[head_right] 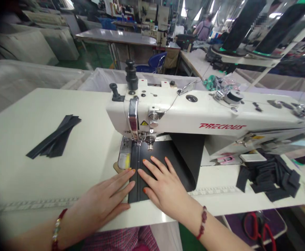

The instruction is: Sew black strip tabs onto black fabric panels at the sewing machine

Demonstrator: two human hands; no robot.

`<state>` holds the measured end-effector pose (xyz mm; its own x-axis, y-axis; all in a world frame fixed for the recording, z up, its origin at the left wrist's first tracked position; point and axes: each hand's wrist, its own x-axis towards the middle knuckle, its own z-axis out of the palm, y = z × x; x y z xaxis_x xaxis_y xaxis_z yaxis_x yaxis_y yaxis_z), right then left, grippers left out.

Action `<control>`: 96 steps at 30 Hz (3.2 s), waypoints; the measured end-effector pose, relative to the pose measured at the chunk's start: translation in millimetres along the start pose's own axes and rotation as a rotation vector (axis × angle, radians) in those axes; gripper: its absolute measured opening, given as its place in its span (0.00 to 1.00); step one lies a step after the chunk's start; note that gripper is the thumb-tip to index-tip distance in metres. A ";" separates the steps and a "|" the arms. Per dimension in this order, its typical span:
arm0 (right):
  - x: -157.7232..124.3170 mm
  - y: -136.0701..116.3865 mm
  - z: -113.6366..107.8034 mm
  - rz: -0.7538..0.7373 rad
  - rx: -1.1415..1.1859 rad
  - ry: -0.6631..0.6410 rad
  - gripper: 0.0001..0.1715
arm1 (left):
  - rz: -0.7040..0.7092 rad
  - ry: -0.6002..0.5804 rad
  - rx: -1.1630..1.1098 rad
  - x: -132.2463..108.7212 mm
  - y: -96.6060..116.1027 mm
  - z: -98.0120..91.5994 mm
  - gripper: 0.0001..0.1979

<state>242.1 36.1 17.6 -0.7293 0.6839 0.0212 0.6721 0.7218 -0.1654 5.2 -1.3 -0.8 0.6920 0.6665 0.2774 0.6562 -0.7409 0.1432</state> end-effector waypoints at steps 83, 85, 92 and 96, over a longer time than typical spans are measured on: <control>38.1 39.5 -4.8 0.120 0.102 0.031 0.29 | 0.093 0.040 0.087 25.9 -58.8 6.7 0.18; 37.4 39.7 -4.3 0.114 0.102 0.048 0.28 | 0.084 0.036 0.092 24.2 -58.9 7.9 0.19; 38.9 39.2 -8.0 0.115 0.167 0.051 0.23 | 0.059 0.151 0.077 30.0 -56.8 4.7 0.14; 41.3 37.4 -11.6 0.158 0.191 -0.008 0.22 | 0.043 0.123 0.070 32.1 -57.4 3.8 0.14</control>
<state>238.7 92.6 23.8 -0.6183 0.7854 -0.0279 0.7422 0.5718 -0.3496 -9.1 62.8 -3.7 0.6810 0.6155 0.3969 0.6488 -0.7583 0.0628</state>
